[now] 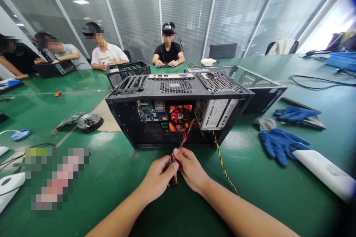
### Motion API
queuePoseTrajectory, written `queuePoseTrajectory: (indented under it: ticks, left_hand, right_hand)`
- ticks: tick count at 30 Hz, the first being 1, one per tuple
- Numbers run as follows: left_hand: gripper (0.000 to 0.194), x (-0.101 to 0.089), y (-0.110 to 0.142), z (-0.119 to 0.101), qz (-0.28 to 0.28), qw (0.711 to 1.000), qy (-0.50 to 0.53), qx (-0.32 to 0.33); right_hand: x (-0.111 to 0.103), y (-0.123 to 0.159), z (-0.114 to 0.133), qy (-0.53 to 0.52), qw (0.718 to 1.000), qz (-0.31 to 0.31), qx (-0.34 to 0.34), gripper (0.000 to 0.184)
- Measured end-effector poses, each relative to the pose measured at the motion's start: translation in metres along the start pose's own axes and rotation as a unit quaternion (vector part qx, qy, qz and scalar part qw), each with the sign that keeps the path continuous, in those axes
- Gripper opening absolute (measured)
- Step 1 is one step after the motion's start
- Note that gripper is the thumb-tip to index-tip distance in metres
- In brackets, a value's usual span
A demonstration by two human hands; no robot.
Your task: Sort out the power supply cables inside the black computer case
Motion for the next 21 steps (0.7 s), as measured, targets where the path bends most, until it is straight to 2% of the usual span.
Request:
queuePoseTrajectory:
  ticks: [2, 4, 6, 9, 12, 16, 18, 21]
  left_hand:
    - [0.047, 0.003, 0.0, 0.005, 0.009, 0.997, 0.073, -0.029]
    - [0.052, 0.004, 0.0, 0.009, -0.007, 0.988, 0.141, -0.057]
    - [0.05, 0.005, 0.0, 0.012, -0.017, 0.98, 0.181, -0.079]
    - [0.041, 0.005, 0.0, 0.014, -0.015, 0.98, 0.176, -0.094]
    - [0.038, 0.002, -0.001, 0.014, -0.015, 0.988, 0.132, -0.083]
    - [0.037, -0.003, -0.003, 0.006, -0.022, 1.0, 0.002, -0.017]
    - [0.036, -0.006, -0.001, 0.0, -0.044, 0.995, -0.092, 0.012]
    - [0.032, -0.01, 0.003, -0.01, -0.086, 0.97, -0.22, 0.05]
  right_hand:
    - [0.0, 0.0, -0.001, 0.007, 1.0, 0.009, 0.003, 0.041]
    - [0.0, 0.0, -0.002, 0.018, 1.0, 0.014, 0.004, 0.042]
    - [0.0, 0.0, -0.002, 0.021, 1.0, 0.013, 0.0, 0.043]
    - [0.001, 0.0, -0.001, 0.019, 1.0, 0.019, -0.006, 0.04]
    - [0.001, 0.0, -0.003, 0.026, 0.999, 0.02, 0.0, 0.038]
    - [-0.001, -0.001, -0.004, 0.023, 1.0, 0.001, 0.004, 0.04]
    - [-0.001, -0.001, -0.003, 0.018, 1.0, -0.007, -0.002, 0.041]
    - [-0.001, 0.0, -0.002, 0.016, 1.0, -0.008, -0.004, 0.041]
Point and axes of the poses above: each hand's wrist, its own y-axis away from the middle knuckle, its own x-axis out of the palm, z = x × y, the point moved 6 cm from there along -y, towards the middle knuckle, and after that the axes turned 3 degrees about -y, right-handed, at the moved point
